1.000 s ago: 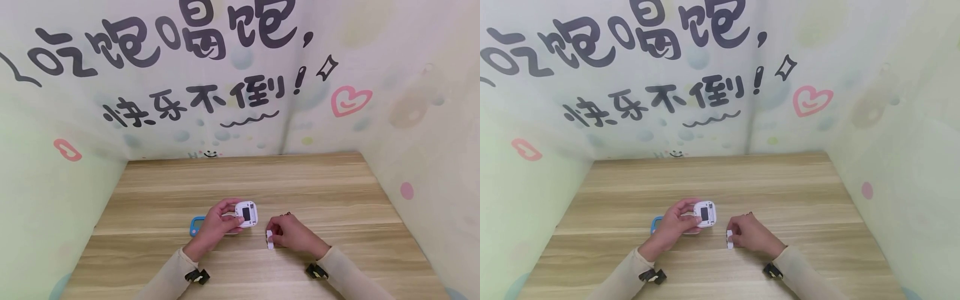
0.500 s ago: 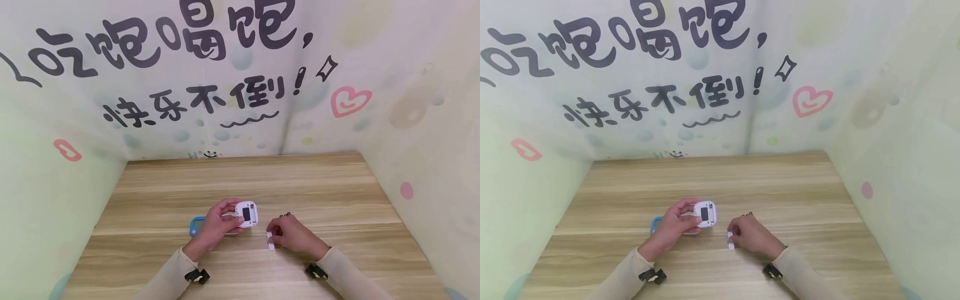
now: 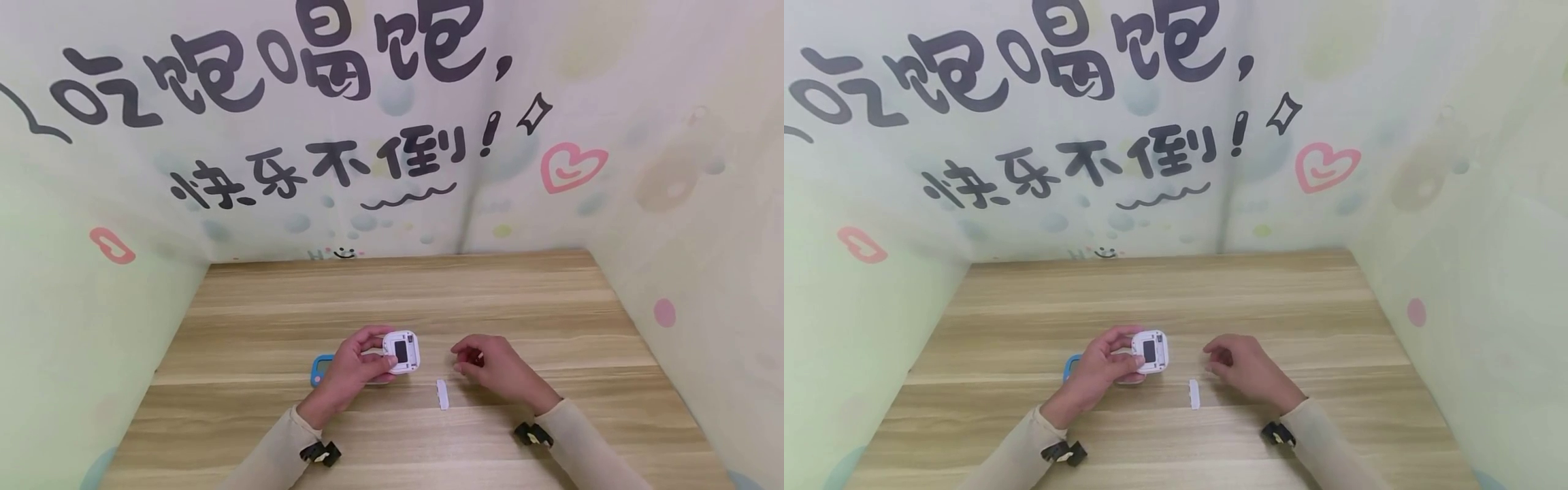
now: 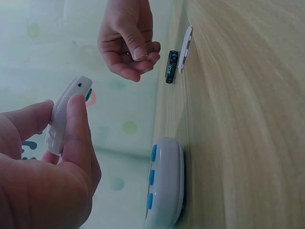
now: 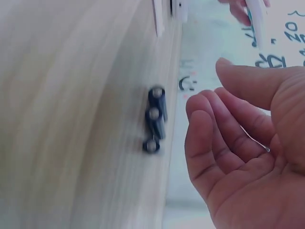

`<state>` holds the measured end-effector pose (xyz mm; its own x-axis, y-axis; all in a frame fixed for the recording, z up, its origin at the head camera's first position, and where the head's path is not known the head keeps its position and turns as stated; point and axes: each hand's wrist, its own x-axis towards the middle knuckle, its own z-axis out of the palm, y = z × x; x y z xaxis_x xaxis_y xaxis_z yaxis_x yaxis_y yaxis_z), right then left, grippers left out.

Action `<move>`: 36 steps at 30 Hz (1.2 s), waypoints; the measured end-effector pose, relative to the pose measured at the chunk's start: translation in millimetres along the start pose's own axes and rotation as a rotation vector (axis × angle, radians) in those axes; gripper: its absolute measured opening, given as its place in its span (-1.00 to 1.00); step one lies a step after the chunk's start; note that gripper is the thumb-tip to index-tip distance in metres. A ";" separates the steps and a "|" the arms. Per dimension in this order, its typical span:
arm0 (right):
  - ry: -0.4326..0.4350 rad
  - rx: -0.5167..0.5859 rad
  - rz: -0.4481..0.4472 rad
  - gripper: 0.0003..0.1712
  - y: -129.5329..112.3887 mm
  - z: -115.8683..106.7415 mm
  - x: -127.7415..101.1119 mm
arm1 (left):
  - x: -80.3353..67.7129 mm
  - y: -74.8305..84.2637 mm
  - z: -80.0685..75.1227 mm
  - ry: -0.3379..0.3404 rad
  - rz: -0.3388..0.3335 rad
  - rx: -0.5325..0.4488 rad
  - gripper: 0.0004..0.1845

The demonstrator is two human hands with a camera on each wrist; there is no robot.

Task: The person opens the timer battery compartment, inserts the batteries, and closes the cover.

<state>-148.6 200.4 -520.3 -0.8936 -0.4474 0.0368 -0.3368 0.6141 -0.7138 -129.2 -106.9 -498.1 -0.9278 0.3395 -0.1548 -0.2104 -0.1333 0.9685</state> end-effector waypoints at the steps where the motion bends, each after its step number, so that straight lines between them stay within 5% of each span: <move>1: 0.011 0.002 0.006 -0.75 2.1 -2.5 -0.3 | 0.1 -0.3 -0.2 0.000 0.000 0.001 -0.38; 8: 0.063 0.006 0.015 -0.65 16.6 -17.9 -2.9 | 0.3 -1.5 -1.6 -0.011 0.005 0.006 -0.34; 22: -0.094 -0.107 -0.031 -0.38 41.9 -19.7 -9.8 | -2.5 -0.7 -1.8 -0.007 -0.006 0.003 -0.36; 36: -0.098 -0.211 -0.010 -0.50 32.0 -19.5 -7.4 | -1.7 -3.3 -1.3 -0.031 0.006 0.017 -0.35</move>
<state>-158.6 235.9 -529.7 -0.8605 -0.5084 -0.0323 -0.4088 0.7270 -0.5516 -127.2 -108.3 -501.3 -0.9190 0.3672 -0.1435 -0.1996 -0.1196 0.9726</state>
